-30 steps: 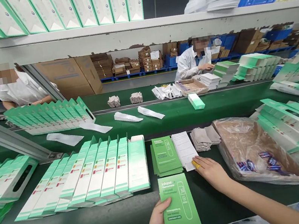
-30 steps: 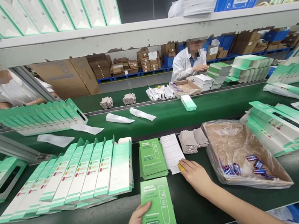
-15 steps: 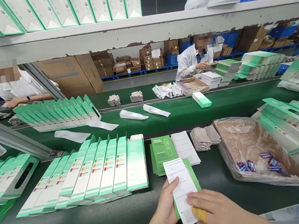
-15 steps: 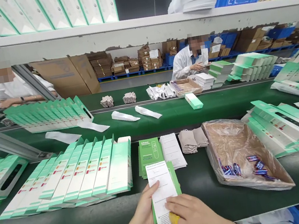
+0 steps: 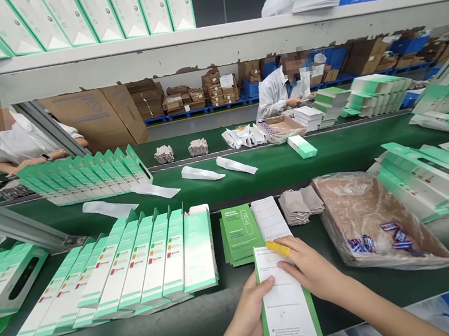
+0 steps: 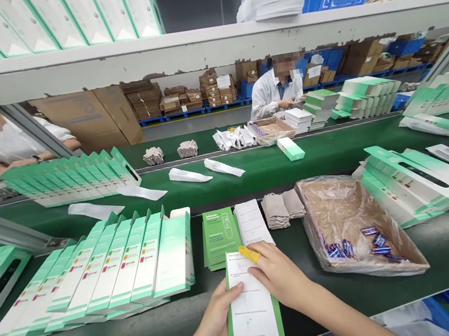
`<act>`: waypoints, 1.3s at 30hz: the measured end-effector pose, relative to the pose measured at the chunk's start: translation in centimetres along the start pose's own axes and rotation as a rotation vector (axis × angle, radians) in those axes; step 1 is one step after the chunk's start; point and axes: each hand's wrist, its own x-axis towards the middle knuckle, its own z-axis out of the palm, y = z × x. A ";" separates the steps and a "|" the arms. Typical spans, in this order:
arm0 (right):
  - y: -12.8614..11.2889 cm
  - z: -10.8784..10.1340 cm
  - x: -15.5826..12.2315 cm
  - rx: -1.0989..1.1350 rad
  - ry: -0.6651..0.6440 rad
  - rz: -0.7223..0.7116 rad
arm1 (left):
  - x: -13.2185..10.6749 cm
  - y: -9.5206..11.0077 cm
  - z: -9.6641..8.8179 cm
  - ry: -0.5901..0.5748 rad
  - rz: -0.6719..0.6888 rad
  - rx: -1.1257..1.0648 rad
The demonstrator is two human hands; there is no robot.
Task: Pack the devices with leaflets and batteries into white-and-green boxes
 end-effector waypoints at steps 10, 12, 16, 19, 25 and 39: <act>19.1 -8.0 4.5 -0.293 -0.053 0.277 | 0.1 -0.4 -0.5 -0.025 -0.095 0.013; 21.0 -7.9 4.9 -0.279 -0.176 0.251 | 0.1 -0.6 -0.6 -0.016 -0.093 0.015; 21.9 -7.3 3.9 -0.291 -0.236 0.227 | 0.0 -0.6 -0.9 0.026 -0.107 0.013; 21.9 -7.1 2.7 -0.292 -0.203 0.225 | 0.0 -0.6 -1.1 0.044 -0.135 0.028; 21.8 -7.3 2.3 -0.203 -0.126 0.242 | 0.4 -1.3 -1.5 0.010 -0.120 0.031; 20.2 -11.9 2.9 -0.019 0.022 0.332 | 1.9 -1.5 -1.1 -0.041 -0.073 0.033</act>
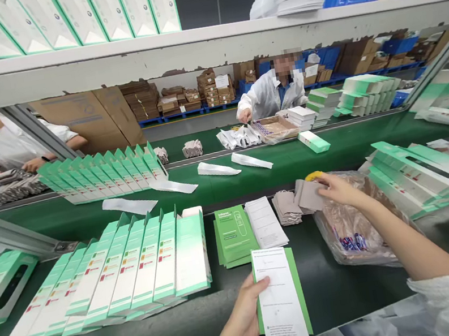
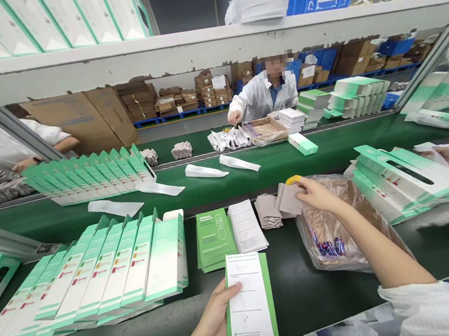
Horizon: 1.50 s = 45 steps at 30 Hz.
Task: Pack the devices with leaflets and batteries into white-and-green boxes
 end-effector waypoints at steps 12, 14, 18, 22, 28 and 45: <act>2.0 1.8 3.3 -0.006 -0.140 -0.099 | -0.2 -0.2 -0.2 0.011 -0.032 -0.014; 2.1 1.3 3.0 0.006 -0.107 -0.090 | -0.2 -0.3 -0.2 0.007 -0.038 -0.007; 1.8 -1.2 2.4 0.045 -0.085 -0.085 | -0.1 -0.2 -0.1 0.023 -0.053 0.015; 0.9 -4.0 2.8 0.096 -0.233 -0.067 | -0.1 -0.3 0.2 0.039 -0.062 0.036; -0.7 -4.1 5.7 0.149 -0.479 -0.026 | -0.2 -0.5 0.1 -0.001 -0.066 0.030; -6.4 -1.0 -1.8 0.151 -0.720 -0.164 | -0.6 0.4 -0.5 0.102 -0.023 -0.024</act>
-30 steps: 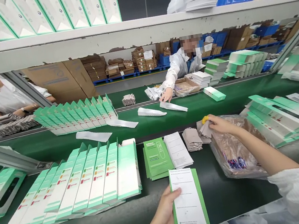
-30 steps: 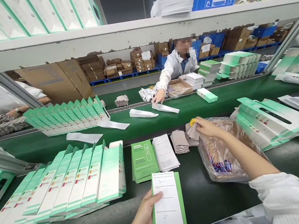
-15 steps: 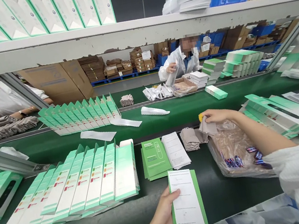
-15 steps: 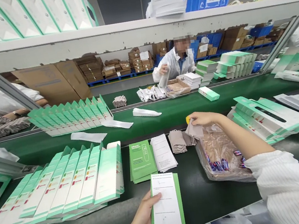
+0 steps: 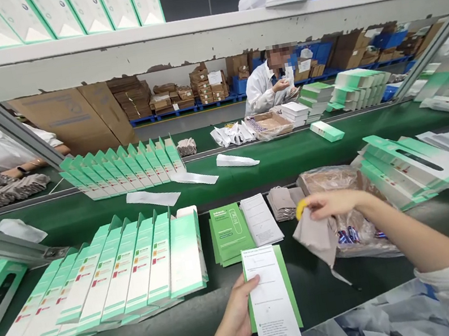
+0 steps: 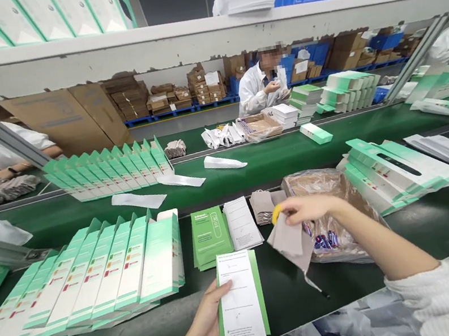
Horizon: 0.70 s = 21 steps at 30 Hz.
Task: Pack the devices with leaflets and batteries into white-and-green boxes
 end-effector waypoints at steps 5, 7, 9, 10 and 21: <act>1.2 7.8 0.9 -0.237 0.176 0.079 | 0.0 -0.5 -0.7 0.015 0.001 0.000; 1.3 9.7 0.7 -0.317 0.214 0.073 | 0.1 -0.7 -1.1 0.011 0.003 -0.004; 1.0 10.8 0.4 -0.392 0.238 0.041 | 0.2 -0.9 -1.3 0.001 -0.001 0.003; 0.8 11.2 0.3 -0.426 0.252 0.026 | 0.2 -0.9 -1.4 -0.003 -0.005 0.006; -1.8 11.2 -2.4 -0.201 0.391 0.131 | 0.9 -1.0 0.1 0.116 0.147 -0.070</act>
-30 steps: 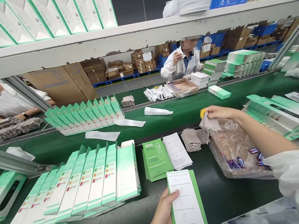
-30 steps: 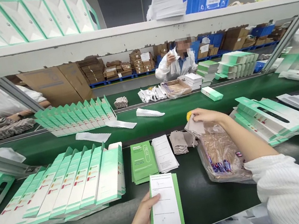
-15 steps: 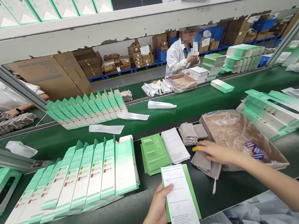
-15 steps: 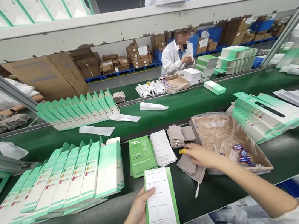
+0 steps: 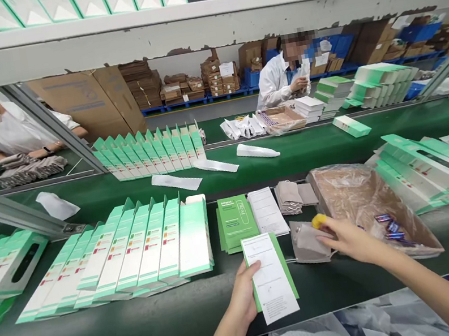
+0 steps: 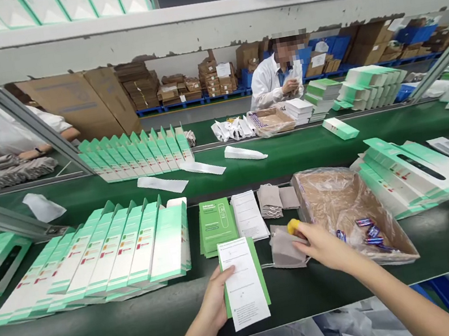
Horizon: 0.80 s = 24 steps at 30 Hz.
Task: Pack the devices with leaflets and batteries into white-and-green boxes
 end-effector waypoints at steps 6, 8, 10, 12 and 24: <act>-8.3 5.5 0.8 0.848 0.036 0.203 | 0.7 -0.5 1.3 -0.028 0.115 -0.041; -9.8 7.9 1.4 0.698 0.127 0.230 | 0.5 -0.6 1.5 -0.034 0.134 -0.044; -10.3 9.5 1.8 0.484 0.205 0.244 | 0.4 -0.5 1.5 -0.052 0.144 -0.048; -10.5 10.0 2.0 0.289 0.247 0.219 | 0.3 -0.3 1.4 -0.086 0.179 -0.028; -11.1 5.6 5.1 -0.335 0.056 -0.310 | 0.2 1.9 -0.6 -0.170 0.241 0.272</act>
